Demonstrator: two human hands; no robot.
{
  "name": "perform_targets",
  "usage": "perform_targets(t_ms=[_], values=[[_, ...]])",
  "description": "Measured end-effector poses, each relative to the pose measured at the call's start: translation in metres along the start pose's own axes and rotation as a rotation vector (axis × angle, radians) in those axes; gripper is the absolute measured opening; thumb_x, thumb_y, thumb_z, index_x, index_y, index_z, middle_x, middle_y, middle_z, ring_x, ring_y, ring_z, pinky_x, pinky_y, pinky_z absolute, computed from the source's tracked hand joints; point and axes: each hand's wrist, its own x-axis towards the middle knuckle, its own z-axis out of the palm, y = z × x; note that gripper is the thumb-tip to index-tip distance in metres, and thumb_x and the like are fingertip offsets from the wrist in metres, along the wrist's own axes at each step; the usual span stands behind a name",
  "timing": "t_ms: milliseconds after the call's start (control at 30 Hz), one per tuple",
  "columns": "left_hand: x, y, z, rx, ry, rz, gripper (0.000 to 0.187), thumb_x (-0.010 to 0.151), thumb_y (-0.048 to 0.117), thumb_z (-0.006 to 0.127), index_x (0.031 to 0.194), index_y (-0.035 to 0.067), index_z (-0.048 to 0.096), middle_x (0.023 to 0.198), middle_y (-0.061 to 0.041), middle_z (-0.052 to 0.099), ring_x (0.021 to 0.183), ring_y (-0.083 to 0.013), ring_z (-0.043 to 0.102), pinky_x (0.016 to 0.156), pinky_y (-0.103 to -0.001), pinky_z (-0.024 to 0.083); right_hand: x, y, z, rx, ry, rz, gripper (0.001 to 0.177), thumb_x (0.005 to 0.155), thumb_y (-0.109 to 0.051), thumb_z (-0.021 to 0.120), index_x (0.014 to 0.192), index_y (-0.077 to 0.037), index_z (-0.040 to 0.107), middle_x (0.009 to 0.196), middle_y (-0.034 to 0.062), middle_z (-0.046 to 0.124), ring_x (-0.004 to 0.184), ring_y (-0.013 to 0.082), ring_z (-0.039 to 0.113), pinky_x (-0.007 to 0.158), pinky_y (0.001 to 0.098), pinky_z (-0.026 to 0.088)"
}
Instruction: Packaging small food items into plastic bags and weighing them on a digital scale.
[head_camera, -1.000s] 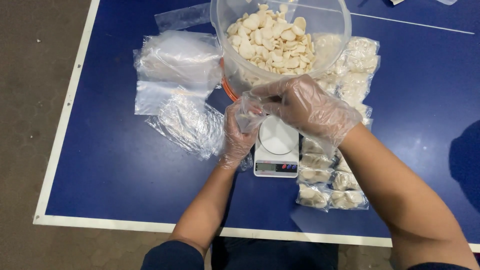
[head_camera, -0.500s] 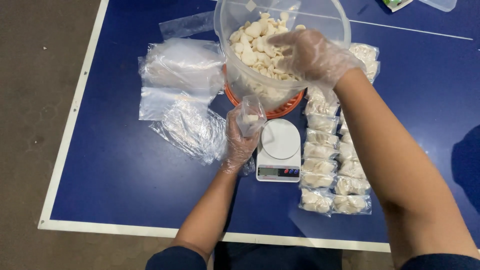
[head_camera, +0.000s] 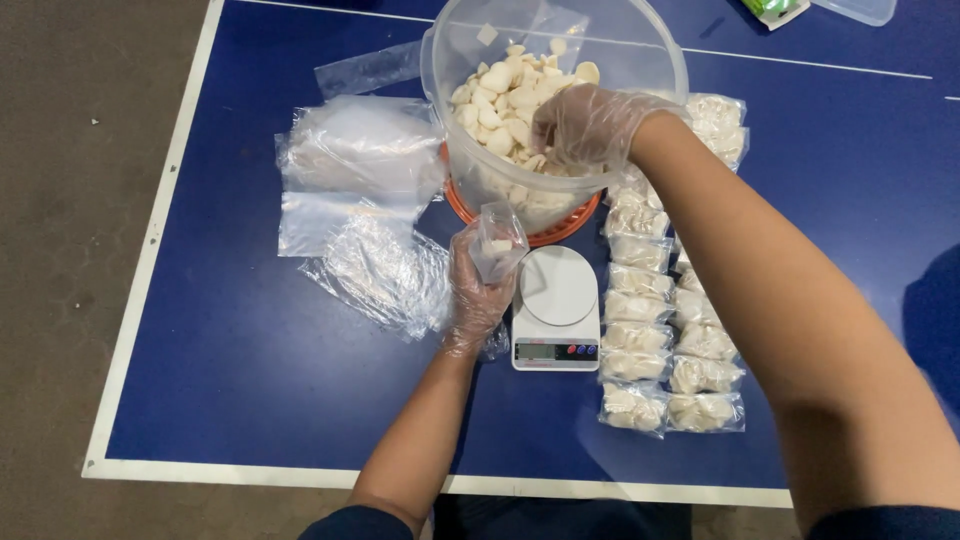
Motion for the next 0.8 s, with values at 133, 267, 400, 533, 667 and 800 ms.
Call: perform_targets(t_ms=[133, 267, 400, 533, 667, 800], values=[[-0.006, -0.007, 0.002, 0.028, 0.029, -0.032, 0.055, 0.09, 0.017, 0.077, 0.135, 0.004, 0.049, 0.12, -0.013, 0.058, 0.111, -0.0277, 0.064, 0.1, -0.039, 0.053, -0.025, -0.014, -0.01, 0.193, 0.141, 0.019, 0.01, 0.094, 0.0, 0.068, 0.1, -0.003, 0.076, 0.091, 0.0126, 0.076, 0.076, 0.0226, 0.071, 0.066, 0.0313, 0.062], [-0.005, -0.007, 0.0, 0.086, 0.019, 0.015, 0.052, 0.092, 0.016, 0.076, 0.134, 0.002, 0.049, 0.119, -0.014, 0.058, 0.108, -0.0285, 0.066, 0.099, -0.04, 0.055, -0.037, -0.005, -0.008, 0.282, 0.333, -0.15, 0.01, 0.094, -0.007, 0.073, 0.102, -0.001, 0.076, 0.098, 0.0142, 0.077, 0.084, 0.0214, 0.076, 0.074, 0.0274, 0.066], [-0.012, -0.02, -0.001, 0.153, -0.001, 0.018, 0.059, 0.095, 0.021, 0.072, 0.142, 0.002, 0.044, 0.125, -0.019, 0.056, 0.113, -0.0338, 0.064, 0.097, -0.043, 0.057, -0.071, -0.011, -0.004, 0.272, 0.407, -0.224, 0.026, 0.097, -0.011, 0.069, 0.122, -0.005, 0.07, 0.12, 0.0157, 0.073, 0.103, 0.0224, 0.073, 0.085, 0.0267, 0.062], [-0.007, -0.011, 0.0, 0.121, -0.013, 0.019, 0.057, 0.097, 0.03, 0.071, 0.139, 0.001, 0.045, 0.121, -0.017, 0.058, 0.113, -0.032, 0.063, 0.102, -0.043, 0.053, -0.121, -0.037, 0.015, 0.61, 0.511, -0.407, 0.021, 0.096, -0.006, 0.068, 0.116, 0.0, 0.068, 0.122, 0.0194, 0.073, 0.102, 0.0219, 0.078, 0.087, 0.024, 0.066], [-0.011, -0.018, 0.001, 0.146, 0.013, 0.06, 0.056, 0.093, 0.026, 0.076, 0.134, 0.003, 0.046, 0.118, -0.015, 0.06, 0.11, -0.0317, 0.063, 0.1, -0.043, 0.053, -0.124, -0.037, 0.054, 0.758, 0.336, -0.479, 0.032, 0.089, -0.009, 0.07, 0.12, -0.001, 0.068, 0.121, 0.0175, 0.074, 0.104, 0.0245, 0.077, 0.086, 0.0293, 0.068], [-0.011, -0.015, 0.001, 0.155, 0.042, 0.07, 0.058, 0.088, 0.041, 0.074, 0.125, 0.001, 0.055, 0.103, -0.014, 0.062, 0.093, -0.0289, 0.068, 0.087, -0.041, 0.057, -0.1, -0.031, 0.09, 1.009, 0.228, -0.401, 0.04, 0.087, 0.002, 0.07, 0.125, 0.01, 0.063, 0.117, 0.0286, 0.07, 0.093, 0.0291, 0.076, 0.077, 0.0325, 0.068]])
